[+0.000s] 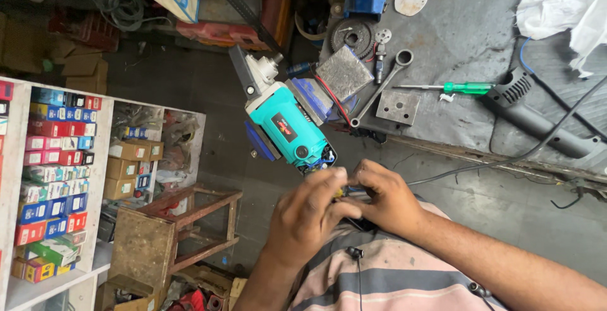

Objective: The person repairs a belt sander clamped in a bench vise. They strip insulation from a power cord wire by hand, use a screwdriver to work on the tool's switch housing, connect the wires to the tool, tighten components with a screwdriver, and wipe the tool body with a white cloth.

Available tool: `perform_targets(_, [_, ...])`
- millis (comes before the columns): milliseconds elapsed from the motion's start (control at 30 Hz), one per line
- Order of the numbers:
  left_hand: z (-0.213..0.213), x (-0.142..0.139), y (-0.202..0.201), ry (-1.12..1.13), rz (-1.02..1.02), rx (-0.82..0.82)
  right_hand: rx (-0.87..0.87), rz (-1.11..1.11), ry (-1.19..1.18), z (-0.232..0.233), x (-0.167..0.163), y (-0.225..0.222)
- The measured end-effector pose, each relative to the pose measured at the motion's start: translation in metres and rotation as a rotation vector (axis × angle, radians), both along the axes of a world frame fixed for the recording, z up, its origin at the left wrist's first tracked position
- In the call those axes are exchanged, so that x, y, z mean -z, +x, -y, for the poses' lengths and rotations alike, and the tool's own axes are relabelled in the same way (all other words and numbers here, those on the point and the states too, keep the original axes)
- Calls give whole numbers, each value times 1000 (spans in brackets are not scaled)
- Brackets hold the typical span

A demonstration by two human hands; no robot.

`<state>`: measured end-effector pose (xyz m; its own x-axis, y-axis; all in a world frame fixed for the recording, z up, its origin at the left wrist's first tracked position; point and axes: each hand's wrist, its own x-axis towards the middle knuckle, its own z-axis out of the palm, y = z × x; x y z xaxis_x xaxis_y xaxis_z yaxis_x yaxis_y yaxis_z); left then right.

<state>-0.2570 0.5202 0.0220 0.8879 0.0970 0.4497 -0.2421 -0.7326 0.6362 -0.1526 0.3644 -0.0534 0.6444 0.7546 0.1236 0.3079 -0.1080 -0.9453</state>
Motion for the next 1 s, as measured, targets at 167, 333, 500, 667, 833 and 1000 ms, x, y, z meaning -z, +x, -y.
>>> perform_targets(167, [-5,-13,5,-158,-72,-6,-3,30,-44,0,0,2])
perform_targets(333, [-10,-17,4,22,-195,-26,3,38,-20,0,1,2])
perform_targets(500, [-15,-17,3,-242,-219,112,-10,-9,-73,0,0,3])
perform_targets(667, [-1,16,20,-514,80,-154,27,-118,-138,-2,-3,3])
perform_targets(833, [0,32,1,-975,108,-211,123,-225,-68,2,-1,0])
perform_targets(1000, [-15,25,-13,26,-200,-28,108,-356,114,8,9,-3])
